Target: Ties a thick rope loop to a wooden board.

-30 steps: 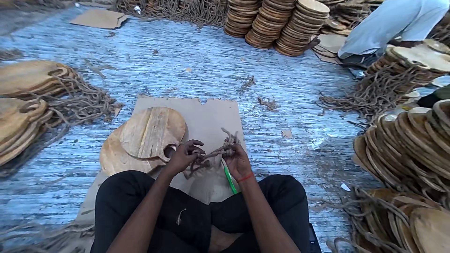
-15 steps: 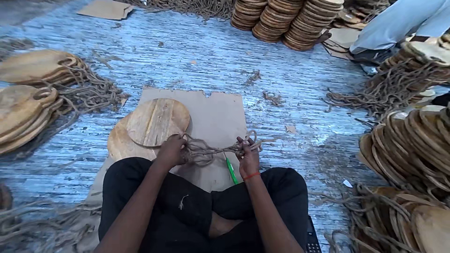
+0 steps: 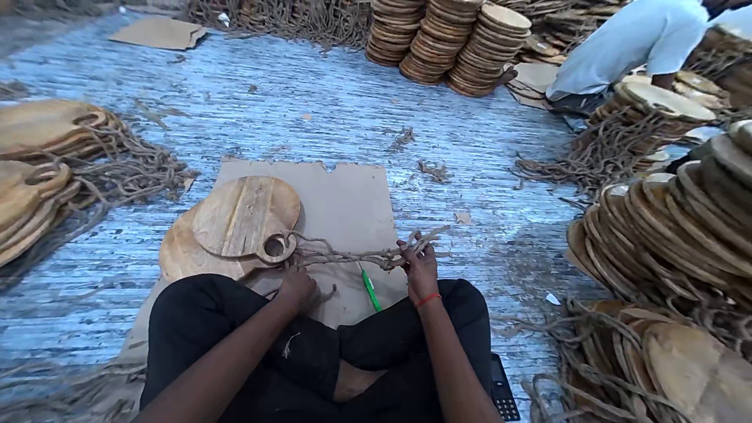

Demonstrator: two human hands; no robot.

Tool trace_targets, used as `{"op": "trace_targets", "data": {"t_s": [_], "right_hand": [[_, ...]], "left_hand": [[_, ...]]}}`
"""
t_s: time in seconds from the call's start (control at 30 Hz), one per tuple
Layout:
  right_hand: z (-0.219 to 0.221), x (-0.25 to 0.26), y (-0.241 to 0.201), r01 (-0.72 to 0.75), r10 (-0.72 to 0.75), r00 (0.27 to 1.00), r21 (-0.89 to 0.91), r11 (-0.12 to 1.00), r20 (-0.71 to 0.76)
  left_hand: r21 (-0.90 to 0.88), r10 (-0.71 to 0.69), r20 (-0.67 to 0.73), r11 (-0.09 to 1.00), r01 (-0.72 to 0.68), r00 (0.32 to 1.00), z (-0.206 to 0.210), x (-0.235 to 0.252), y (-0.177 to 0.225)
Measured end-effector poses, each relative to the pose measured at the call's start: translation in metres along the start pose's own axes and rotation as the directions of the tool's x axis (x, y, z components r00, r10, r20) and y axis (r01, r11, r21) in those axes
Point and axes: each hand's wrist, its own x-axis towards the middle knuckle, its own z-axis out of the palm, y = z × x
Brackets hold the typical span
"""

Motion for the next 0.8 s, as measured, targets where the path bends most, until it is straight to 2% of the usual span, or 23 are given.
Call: {"op": "trace_targets", "data": {"t_s": [0.07, 0.13, 0.17, 0.23, 0.27, 0.3, 0.33, 0.43, 0.53, 0.63, 0.73, 0.8], "right_hand": [[-0.002, -0.003, -0.002, -0.021, 0.021, 1.000, 0.005, 1.000, 0.006], [-0.002, -0.009, -0.002, -0.052, 0.052, 0.999, 0.010, 0.999, 0.012], [-0.002, -0.014, -0.001, -0.058, 0.057, 0.998, 0.002, 0.998, 0.020], [0.000, -0.031, 0.010, -0.059, 0.061, 0.996, -0.042, 0.997, 0.064], [0.002, -0.042, 0.018, -0.065, 0.071, 0.993, -0.059, 0.996, 0.098], [0.005, -0.053, 0.027, -0.080, 0.088, 0.987, -0.061, 0.995, 0.134], [0.010, -0.064, 0.035, -0.102, 0.110, 0.981, -0.057, 0.993, 0.163], [0.021, -0.081, 0.053, -0.183, 0.183, 0.971, -0.009, 0.983, 0.152], [0.020, -0.073, 0.057, -0.245, 0.248, 0.965, -0.040, 0.969, 0.088], [0.017, -0.059, 0.044, -0.243, 0.265, 0.961, -0.217, 0.946, 0.079], [0.011, -0.035, 0.039, -0.180, 0.200, 0.980, -0.393, 0.902, 0.008], [0.005, -0.016, 0.036, -0.159, 0.157, 0.986, -0.535, 0.830, -0.049]], "left_hand": [[0.009, 0.057, -0.027, 0.998, -0.057, 0.998, 0.006, 0.002, -0.002], [-0.121, 0.131, -0.186, 0.980, -0.155, 0.974, 0.002, 0.004, -0.007], [-0.226, 0.150, -0.324, 0.946, -0.231, 0.934, -0.003, 0.001, -0.008], [-0.392, 0.098, -0.623, 0.819, -0.419, 0.776, -0.007, -0.003, -0.005], [-0.440, 0.075, -0.711, 0.728, -0.526, 0.699, -0.006, -0.005, 0.000], [-0.469, 0.087, -0.740, 0.644, -0.604, 0.667, -0.006, -0.006, 0.005], [-0.490, 0.131, -0.730, 0.585, -0.646, 0.671, -0.005, -0.008, 0.010], [-0.638, 0.239, -0.549, 0.500, -0.586, 0.801, -0.002, -0.011, 0.017], [-0.762, 0.201, -0.423, 0.449, -0.467, 0.884, -0.004, -0.006, 0.016], [-0.837, 0.074, -0.421, 0.352, -0.418, 0.904, -0.015, -0.004, 0.014], [-0.892, -0.074, -0.449, 0.095, -0.442, 0.890, -0.026, 0.007, 0.010], [-0.874, -0.176, -0.467, -0.055, -0.483, 0.866, -0.037, 0.017, 0.009]]}}
